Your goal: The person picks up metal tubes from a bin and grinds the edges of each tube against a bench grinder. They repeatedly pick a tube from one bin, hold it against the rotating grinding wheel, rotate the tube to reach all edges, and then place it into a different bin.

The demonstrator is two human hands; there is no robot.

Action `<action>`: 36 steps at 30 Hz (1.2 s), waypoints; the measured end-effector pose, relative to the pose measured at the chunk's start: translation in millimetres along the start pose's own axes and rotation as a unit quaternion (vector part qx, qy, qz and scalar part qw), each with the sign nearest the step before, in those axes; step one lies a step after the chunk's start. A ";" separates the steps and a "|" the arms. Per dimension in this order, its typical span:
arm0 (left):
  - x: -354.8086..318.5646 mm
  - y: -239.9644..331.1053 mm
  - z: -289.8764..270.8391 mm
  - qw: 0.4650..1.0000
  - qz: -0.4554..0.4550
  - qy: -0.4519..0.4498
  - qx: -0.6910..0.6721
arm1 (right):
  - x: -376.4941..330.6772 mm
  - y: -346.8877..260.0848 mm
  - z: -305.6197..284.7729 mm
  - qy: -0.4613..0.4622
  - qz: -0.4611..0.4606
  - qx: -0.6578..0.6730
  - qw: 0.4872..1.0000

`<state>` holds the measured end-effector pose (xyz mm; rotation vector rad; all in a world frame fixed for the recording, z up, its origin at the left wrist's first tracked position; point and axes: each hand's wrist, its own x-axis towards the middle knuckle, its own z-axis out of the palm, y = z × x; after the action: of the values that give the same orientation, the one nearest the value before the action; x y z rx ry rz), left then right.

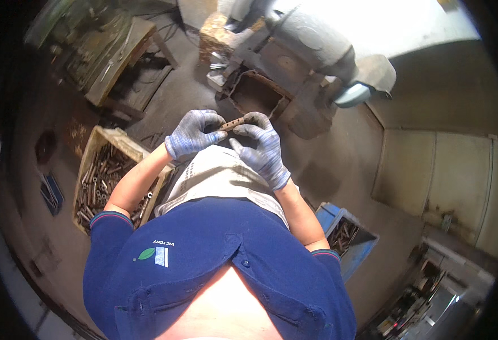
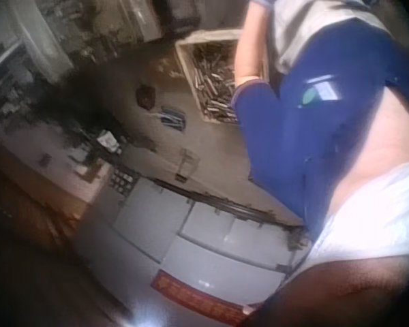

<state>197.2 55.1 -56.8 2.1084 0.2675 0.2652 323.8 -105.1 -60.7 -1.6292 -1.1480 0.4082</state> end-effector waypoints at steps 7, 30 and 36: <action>50.8 0.3 25.3 0.933 -0.115 -0.130 -0.315 | -33.7 13.5 -25.9 0.176 0.067 0.052 0.981; 179.9 6.3 201.8 0.919 -0.142 0.025 -0.368 | -58.7 127.3 -163.7 0.259 0.003 -0.112 0.960; 200.2 12.4 227.1 0.890 -0.186 0.041 -0.413 | -61.4 164.0 -180.5 0.293 0.045 -0.021 0.955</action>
<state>455.5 -75.2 -147.0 1.1718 0.5006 0.1899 505.1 -253.8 -151.6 -1.6844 -0.6381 -0.0519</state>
